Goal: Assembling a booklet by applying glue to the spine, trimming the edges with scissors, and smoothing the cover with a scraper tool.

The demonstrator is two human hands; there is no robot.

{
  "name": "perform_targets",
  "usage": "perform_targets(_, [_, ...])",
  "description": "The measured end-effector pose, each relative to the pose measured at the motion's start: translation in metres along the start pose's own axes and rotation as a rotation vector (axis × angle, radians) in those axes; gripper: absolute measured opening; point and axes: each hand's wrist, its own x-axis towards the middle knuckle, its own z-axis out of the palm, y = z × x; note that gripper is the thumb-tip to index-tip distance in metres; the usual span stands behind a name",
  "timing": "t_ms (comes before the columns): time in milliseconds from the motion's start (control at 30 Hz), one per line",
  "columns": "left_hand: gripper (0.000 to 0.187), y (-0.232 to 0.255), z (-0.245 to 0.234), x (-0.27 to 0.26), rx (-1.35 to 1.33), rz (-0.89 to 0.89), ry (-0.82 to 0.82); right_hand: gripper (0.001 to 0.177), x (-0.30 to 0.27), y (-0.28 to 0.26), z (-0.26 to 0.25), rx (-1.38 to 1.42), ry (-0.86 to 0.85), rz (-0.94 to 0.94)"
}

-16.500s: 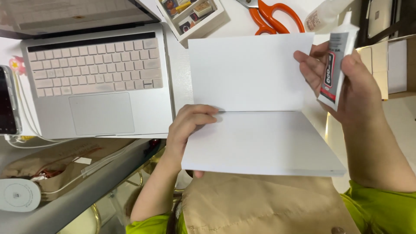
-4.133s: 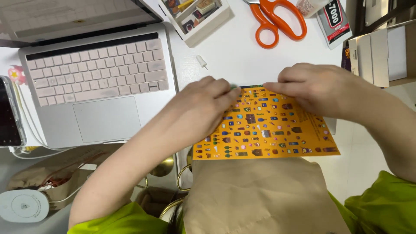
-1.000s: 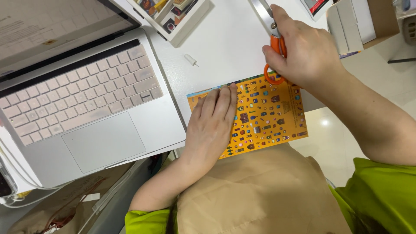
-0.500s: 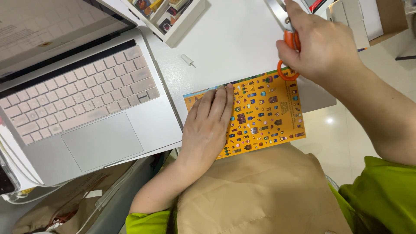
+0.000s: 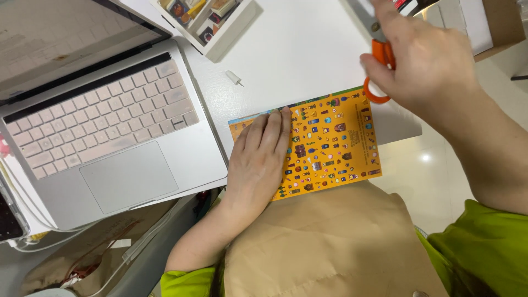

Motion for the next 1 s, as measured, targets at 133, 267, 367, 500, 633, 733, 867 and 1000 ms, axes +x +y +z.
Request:
perform_targets(133, [0.053, 0.001, 0.000, 0.001, 0.032, 0.004, 0.002, 0.045, -0.005, 0.011, 0.003, -0.086, 0.123, -0.032])
perform_targets(267, [0.049, 0.001, 0.000, 0.001, 0.000, -0.011, 0.026, 0.052, 0.006, 0.002, -0.003, 0.058, -0.003, 0.012])
perform_targets(367, [0.049, 0.003, -0.002, 0.002, 0.020, -0.020, 0.016, 0.047, 0.011, -0.006, -0.010, 0.195, -0.073, 0.037])
perform_targets(500, [0.049, 0.003, -0.002, 0.002, -0.041, -0.031, 0.017, 0.056, 0.015, -0.006, 0.002, 0.198, -0.069, 0.057])
perform_targets(633, [0.048, 0.005, -0.001, 0.002, -0.032, -0.025, 0.041, 0.063, 0.013, -0.016, 0.008, 0.239, 0.041, 0.004])
perform_targets(733, [0.043, 0.004, -0.005, 0.003, -0.031, -0.005, 0.071, 0.069, 0.012, -0.028, 0.014, 0.231, 0.088, -0.024])
perform_targets(867, [0.035, 0.007, -0.003, 0.000, -0.036, 0.031, 0.153, 0.069, 0.016, -0.046, 0.026, 0.228, 0.106, -0.056])
perform_targets(1000, [0.029, 0.007, 0.002, -0.007, -0.116, 0.044, 0.210, 0.065, 0.020, -0.070, 0.017, 0.262, 0.123, -0.059])
